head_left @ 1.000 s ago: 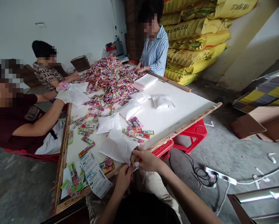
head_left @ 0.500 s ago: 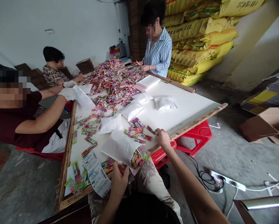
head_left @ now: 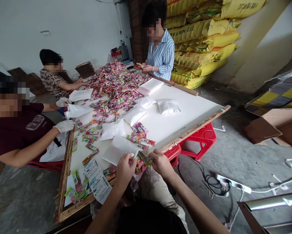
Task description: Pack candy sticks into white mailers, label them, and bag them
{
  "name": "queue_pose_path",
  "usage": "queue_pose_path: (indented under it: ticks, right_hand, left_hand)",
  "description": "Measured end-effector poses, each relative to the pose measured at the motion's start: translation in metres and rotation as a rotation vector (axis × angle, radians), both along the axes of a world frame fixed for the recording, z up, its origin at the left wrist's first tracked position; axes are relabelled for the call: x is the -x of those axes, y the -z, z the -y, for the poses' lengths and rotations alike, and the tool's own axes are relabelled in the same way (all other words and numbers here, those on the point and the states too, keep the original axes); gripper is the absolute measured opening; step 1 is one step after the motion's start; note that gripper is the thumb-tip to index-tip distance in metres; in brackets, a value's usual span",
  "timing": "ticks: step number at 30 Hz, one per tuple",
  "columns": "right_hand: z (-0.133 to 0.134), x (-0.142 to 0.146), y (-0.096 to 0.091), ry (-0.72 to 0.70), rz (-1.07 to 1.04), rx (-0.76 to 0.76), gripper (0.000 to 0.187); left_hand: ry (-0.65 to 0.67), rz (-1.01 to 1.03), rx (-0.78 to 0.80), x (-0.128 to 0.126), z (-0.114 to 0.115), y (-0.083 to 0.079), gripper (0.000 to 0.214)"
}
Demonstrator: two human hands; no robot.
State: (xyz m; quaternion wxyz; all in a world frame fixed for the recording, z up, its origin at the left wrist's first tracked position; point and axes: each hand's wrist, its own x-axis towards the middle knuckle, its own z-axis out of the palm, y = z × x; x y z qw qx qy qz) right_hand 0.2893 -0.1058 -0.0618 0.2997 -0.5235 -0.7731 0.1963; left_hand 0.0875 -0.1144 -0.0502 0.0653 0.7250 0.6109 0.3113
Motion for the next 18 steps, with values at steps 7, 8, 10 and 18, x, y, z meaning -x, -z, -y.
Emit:
queue_pose_path:
  ticks: [7,8,10,18]
  right_hand:
    - [-0.06,-0.052,-0.014,0.304,0.01,0.033,0.042]
    - [-0.069,-0.047,-0.014,0.341,0.053,0.019,0.05]
    - [-0.086,-0.025,-0.011,0.285,0.068,-0.019,0.053]
    - [-0.129,0.052,0.0,0.068,0.032,-0.084,0.021]
  left_hand:
    - [-0.006,0.086,0.049,0.002,0.001,0.001,0.012]
    - [-0.013,0.09,0.06,0.002,0.001,0.001,0.012]
    - [-0.026,0.098,0.082,0.002,0.0,0.001,0.014]
    - [-0.038,0.057,0.039,0.0,0.002,-0.002,0.015]
